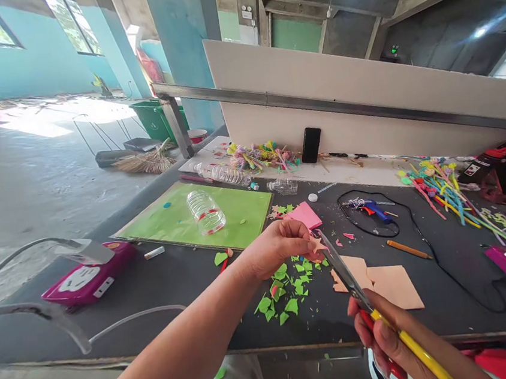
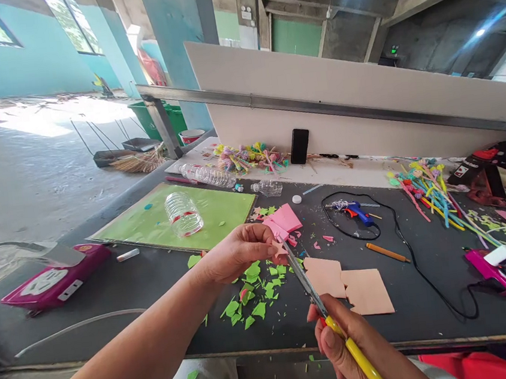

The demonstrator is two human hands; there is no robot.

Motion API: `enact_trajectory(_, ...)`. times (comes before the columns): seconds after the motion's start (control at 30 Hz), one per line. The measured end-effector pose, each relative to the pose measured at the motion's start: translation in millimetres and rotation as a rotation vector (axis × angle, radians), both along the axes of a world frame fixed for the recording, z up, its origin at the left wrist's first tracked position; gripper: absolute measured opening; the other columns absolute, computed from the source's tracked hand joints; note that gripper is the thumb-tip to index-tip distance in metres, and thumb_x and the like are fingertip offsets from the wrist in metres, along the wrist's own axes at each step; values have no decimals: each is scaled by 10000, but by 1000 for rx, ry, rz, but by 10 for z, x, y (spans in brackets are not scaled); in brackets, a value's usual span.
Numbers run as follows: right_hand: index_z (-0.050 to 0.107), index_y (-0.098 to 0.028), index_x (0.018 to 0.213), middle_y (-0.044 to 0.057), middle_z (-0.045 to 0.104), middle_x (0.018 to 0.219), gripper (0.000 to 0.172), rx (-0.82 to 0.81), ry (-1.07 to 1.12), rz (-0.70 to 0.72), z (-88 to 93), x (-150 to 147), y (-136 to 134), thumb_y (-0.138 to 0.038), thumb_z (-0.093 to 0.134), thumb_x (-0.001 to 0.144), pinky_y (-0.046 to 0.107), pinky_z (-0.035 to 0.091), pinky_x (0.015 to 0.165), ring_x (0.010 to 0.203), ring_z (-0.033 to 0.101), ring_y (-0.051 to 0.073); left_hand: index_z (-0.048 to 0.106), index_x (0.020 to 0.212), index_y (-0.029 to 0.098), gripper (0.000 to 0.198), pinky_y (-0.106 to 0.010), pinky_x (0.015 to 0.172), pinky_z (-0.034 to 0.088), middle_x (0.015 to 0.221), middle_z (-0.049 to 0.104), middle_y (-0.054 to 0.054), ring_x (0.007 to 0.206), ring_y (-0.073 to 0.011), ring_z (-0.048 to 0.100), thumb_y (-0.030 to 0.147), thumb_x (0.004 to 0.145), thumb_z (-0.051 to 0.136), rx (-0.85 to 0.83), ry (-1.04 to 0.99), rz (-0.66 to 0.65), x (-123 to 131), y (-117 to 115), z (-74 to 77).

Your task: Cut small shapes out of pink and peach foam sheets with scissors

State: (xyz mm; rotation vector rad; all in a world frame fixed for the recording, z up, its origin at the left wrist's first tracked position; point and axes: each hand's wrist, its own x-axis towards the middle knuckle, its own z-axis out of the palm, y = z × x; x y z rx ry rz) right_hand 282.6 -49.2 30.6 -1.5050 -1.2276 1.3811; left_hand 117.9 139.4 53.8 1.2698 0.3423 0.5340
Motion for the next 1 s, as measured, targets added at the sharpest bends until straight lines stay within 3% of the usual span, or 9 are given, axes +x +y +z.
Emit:
enact_trajectory(0.4,518,-232,887,-54,435,659,577,-53,51,-35,48,-28,27,-767,506,670,207,193,343,370,243,17,590,654,125,133,-314,732,489,717,704,-69,709,-185,659,194,654,704,20,23,-28,-8,8,-24)
enact_trajectory(0.7,535,-243,829,-21,405,637,588,-12,-49,-112,37,-55,23,-798,487,641,251,194,424,522,323,108,618,634,124,126,-277,697,492,680,709,-63,715,-188,670,201,643,717,28,50,-19,-13,-14,11)
enact_trajectory(1.0,511,-236,840,-42,316,624,589,-51,-54,-57,39,-11,11,-796,465,662,231,122,396,496,202,87,599,627,128,161,-291,711,503,681,707,-49,707,-189,677,218,640,732,-4,41,-47,-29,15,-19)
